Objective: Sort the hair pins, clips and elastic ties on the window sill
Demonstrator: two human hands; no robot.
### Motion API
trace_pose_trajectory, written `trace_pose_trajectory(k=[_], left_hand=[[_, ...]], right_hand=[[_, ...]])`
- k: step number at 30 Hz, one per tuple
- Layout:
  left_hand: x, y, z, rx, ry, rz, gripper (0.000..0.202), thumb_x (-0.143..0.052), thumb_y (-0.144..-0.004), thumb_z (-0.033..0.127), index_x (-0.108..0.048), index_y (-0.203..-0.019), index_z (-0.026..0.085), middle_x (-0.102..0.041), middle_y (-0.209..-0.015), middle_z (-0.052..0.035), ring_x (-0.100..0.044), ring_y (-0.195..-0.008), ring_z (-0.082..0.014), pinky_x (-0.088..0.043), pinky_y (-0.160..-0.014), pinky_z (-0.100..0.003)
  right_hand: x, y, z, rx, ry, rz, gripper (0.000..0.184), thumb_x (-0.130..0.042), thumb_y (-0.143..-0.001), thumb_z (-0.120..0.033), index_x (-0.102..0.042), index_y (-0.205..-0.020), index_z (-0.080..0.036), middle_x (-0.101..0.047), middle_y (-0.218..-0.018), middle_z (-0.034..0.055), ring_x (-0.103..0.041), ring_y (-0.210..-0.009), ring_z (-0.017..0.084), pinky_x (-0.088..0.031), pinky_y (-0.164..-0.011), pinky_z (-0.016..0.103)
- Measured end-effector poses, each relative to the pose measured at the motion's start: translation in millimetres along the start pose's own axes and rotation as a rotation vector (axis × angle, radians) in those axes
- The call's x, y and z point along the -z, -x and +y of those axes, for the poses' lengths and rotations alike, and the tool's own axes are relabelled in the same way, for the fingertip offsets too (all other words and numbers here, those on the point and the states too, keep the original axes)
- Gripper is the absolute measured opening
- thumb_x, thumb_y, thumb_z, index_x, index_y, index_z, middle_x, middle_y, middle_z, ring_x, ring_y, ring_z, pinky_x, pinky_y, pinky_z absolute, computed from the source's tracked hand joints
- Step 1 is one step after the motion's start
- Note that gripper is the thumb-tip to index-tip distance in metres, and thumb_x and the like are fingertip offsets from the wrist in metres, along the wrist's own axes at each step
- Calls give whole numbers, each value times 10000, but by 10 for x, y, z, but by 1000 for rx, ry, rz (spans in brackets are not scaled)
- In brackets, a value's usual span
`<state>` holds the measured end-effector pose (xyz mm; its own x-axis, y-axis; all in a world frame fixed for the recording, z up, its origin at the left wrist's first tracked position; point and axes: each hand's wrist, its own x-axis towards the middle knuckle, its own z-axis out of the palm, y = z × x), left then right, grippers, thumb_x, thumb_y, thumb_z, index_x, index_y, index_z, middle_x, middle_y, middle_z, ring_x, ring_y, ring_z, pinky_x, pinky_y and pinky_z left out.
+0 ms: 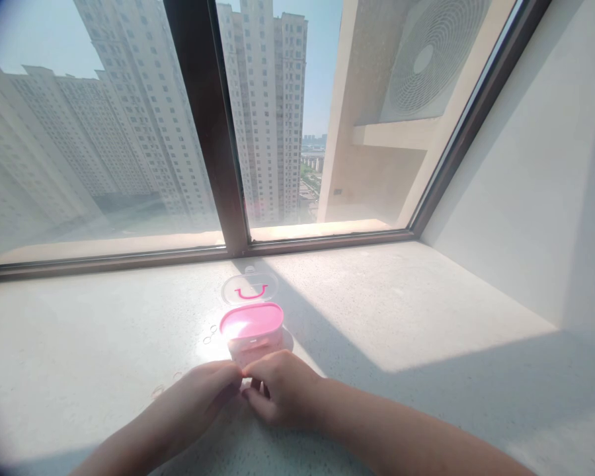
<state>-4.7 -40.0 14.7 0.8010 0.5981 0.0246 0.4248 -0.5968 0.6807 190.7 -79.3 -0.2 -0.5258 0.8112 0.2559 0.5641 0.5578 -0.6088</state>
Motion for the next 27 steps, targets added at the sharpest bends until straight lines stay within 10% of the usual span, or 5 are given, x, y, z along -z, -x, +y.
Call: trace_pose_trajectory(k=[15,27], left_hand=[[-40,20,143,3,-108,14,249,-399,-900,195,-638,-862,251,-671,-776,-20,-584,-720,-197,-381,-653,-280],[-39,-65,-59,165,-82,168,192,-483,-779,131,-657,-724,190,-639,-746,-25,-557,-716,-178,-409,-652,-276]], right_hand=[[-58,-14,113,20,85,-57,122,-559,-751,-129,-679,-756,-153,-709,-735,52,-607,-616,152,-403,-551,220],[27,-36,213,-128,-225,52,89,-588,-739,-126,-630,-661,-139,-497,-533,-47,-413,-488,72,-319,-476,181]])
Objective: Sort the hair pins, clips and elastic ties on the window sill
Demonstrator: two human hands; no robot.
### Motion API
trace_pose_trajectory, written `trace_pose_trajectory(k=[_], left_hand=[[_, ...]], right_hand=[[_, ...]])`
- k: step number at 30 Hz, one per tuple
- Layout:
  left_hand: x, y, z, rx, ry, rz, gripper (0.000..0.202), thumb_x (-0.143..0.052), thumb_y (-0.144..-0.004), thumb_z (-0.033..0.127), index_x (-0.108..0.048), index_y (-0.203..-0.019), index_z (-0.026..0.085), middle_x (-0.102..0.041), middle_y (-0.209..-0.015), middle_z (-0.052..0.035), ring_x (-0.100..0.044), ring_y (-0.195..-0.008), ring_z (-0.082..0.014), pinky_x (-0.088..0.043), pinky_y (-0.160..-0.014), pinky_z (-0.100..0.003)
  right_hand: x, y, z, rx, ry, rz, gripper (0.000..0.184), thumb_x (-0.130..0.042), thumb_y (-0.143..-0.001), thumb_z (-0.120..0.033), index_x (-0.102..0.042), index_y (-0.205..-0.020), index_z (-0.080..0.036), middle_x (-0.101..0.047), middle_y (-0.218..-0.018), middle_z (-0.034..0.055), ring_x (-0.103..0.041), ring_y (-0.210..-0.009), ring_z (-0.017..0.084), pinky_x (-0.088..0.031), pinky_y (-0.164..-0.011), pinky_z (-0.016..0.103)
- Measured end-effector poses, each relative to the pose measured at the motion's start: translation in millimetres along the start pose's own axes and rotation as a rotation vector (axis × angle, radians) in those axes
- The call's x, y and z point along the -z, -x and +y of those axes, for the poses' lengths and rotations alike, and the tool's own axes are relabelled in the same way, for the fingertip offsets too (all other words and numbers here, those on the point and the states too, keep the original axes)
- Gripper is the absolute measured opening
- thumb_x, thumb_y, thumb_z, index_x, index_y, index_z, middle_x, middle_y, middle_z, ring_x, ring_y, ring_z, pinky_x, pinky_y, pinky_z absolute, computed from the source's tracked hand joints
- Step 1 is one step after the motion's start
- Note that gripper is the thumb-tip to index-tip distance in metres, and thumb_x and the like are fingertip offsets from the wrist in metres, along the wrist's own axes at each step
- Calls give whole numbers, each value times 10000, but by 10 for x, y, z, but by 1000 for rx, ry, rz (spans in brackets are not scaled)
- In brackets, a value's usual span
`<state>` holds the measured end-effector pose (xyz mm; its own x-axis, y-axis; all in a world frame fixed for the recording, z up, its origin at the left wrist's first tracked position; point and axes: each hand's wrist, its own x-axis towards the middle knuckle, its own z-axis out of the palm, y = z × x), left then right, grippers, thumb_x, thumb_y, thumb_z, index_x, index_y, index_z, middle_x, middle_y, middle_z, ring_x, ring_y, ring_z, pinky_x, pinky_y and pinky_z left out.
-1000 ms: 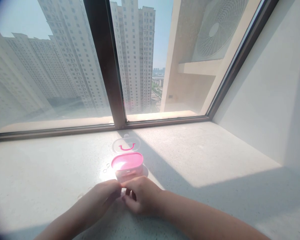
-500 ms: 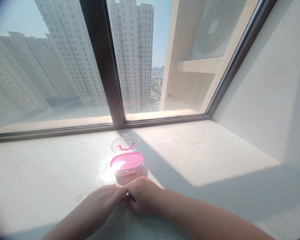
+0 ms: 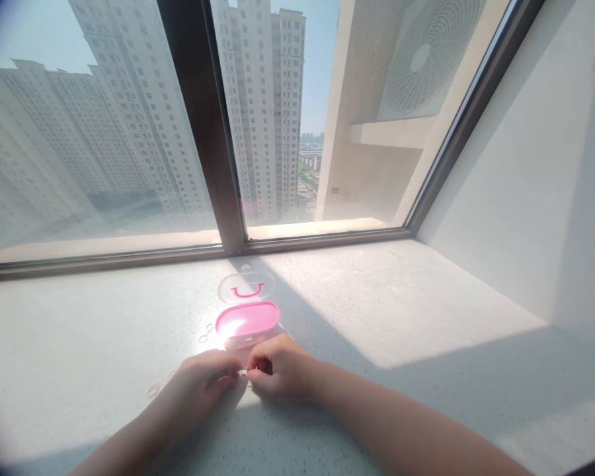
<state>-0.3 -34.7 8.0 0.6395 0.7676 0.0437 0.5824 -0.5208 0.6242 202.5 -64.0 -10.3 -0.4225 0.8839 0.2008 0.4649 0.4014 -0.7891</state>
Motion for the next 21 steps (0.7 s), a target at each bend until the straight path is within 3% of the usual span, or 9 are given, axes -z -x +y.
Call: trace_pose_trajectory(k=[3,7,12,21], left_hand=[[33,7,36,-31,29,-38,243,-482,-790,138,-716,-770,199,-664,-803,-45,-578,-768,-188,-427,-687,-278],[63,28,35,-56,36,-80,277,-473,-816,167,-722,-696,189,-641,-797,-61,-571,-761,-188,-430,-675,-285],[23,22,-21,-92,87,-34,225,-498,-831,211,-683,-708,175,-620,-806,-62,-561,-746,-180,-423,-660,-278],[8,101,-30,108,216,10,213,-445,-899,332,-505,-746,197,-567,-666,9,-512,-632,-146,-405,-617,-250]], right_hand=[[34,-6,28,2,-65,-8,94,-594,-746,-140,-652,-673,-132,-521,-536,-39,-409,-482,70,-320,-470,179],[55,-11,36,29,-46,-13,122,-593,-734,-136,-678,-646,-127,-542,-544,-21,-416,-507,82,-325,-478,190],[47,-5,34,28,-68,-9,127,-600,-745,-149,-701,-672,-124,-568,-562,-11,-443,-524,89,-349,-498,198],[3,13,31,-20,-125,34,114,-631,-743,-180,-711,-684,-124,-580,-549,-9,-452,-508,91,-375,-517,204]])
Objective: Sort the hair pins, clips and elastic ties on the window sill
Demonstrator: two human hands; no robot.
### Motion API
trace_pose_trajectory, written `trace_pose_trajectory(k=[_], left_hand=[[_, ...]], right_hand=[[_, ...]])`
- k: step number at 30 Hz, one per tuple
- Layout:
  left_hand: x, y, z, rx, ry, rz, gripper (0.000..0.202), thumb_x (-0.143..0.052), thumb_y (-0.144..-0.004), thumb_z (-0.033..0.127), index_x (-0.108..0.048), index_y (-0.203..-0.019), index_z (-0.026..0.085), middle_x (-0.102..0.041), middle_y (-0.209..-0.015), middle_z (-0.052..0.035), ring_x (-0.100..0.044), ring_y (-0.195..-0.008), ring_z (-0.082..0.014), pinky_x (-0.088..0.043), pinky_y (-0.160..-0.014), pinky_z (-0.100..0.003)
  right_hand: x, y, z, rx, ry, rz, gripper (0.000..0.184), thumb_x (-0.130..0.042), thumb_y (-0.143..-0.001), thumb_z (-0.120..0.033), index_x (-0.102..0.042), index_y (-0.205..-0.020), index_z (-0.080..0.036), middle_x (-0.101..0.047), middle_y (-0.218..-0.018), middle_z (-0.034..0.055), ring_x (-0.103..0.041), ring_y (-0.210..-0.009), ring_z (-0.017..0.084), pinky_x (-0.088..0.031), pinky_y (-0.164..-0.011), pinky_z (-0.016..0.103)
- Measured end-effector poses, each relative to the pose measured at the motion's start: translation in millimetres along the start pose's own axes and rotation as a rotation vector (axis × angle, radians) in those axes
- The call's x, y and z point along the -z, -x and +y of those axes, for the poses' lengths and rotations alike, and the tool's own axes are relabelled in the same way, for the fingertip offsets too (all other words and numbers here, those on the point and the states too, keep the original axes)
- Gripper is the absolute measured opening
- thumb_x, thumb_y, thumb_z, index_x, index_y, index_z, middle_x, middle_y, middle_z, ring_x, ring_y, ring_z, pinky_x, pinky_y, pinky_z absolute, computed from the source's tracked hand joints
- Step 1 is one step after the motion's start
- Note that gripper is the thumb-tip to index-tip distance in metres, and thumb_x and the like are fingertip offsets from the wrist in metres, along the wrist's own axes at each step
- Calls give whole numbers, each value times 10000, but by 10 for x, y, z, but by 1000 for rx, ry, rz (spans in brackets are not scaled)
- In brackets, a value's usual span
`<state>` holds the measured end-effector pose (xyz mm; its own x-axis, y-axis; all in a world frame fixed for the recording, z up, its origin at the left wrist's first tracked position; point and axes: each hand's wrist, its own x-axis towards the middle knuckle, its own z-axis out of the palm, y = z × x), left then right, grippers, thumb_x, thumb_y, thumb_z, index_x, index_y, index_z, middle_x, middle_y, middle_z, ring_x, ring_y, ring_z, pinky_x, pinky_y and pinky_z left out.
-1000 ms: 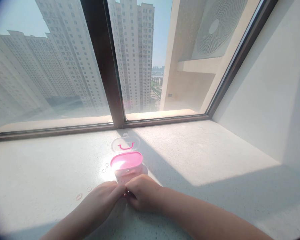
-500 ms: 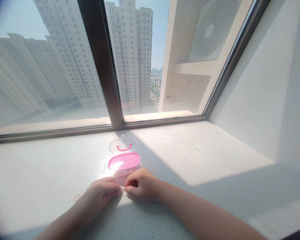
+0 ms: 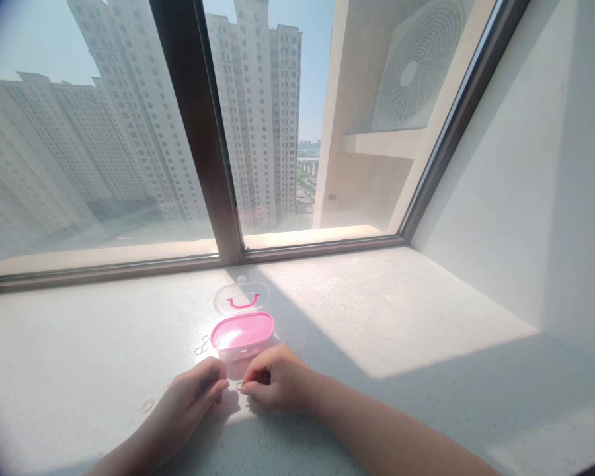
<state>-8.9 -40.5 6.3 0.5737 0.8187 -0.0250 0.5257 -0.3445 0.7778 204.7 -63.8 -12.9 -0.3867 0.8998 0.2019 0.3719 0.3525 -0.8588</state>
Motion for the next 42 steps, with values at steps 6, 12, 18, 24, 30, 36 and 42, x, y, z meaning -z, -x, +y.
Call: trace_pose_trajectory(k=[6,12,18,24,30,36,42], left_hand=[[-5,79,-5,53,205,-28,206,-484,-882,386,-591,-880,210,-663,-729,-20,-610,-698,-185,-464,-686,-288],[-15,104,54,166,349,-44,217,-598,-802,373,-699,-743,190,-696,-703,-33,-611,-688,-185,-473,-680,-286],[19,74,78,208,410,15,303,-565,-819,438,-617,-697,166,-652,-608,-26,-583,-557,-164,-453,-571,-283],[-52,-6,-23,102,508,-44,230,-521,-881,406,-522,-818,185,-688,-765,-43,-632,-695,-174,-467,-647,-291],[-46,-9,2,67,415,-54,199,-516,-888,368,-573,-880,178,-701,-776,-43,-617,-729,-172,-451,-696,-282],[-25,-14,97,49,205,-83,283,-533,-865,339,-716,-773,144,-687,-720,-54,-576,-682,-173,-415,-639,-256],[-51,-26,94,43,254,-90,310,-526,-875,343,-727,-753,141,-694,-683,-58,-598,-662,-169,-428,-630,-241]], right_hand=[[-46,28,-58,-84,-30,27,98,-643,-723,-178,-719,-691,-124,-569,-530,-15,-437,-489,88,-350,-487,200],[-65,47,-156,-128,-21,23,123,-635,-735,-198,-716,-683,-122,-531,-509,-24,-408,-474,80,-322,-463,197],[-70,43,-172,-163,-44,41,102,-635,-733,-176,-691,-667,-122,-536,-522,-25,-420,-479,79,-327,-463,192],[-99,39,-87,-146,-114,21,142,-635,-760,-225,-697,-705,-110,-569,-544,-7,-454,-496,87,-345,-475,193],[-78,20,-51,-141,-190,9,215,-644,-793,-306,-698,-741,-104,-581,-548,1,-470,-478,83,-341,-460,188],[-81,30,-66,-137,-193,39,128,-630,-779,-221,-683,-732,-115,-618,-606,10,-499,-494,80,-363,-478,182],[-119,33,-68,-133,-124,60,104,-618,-757,-188,-678,-709,-119,-601,-582,-1,-482,-503,79,-353,-477,174]])
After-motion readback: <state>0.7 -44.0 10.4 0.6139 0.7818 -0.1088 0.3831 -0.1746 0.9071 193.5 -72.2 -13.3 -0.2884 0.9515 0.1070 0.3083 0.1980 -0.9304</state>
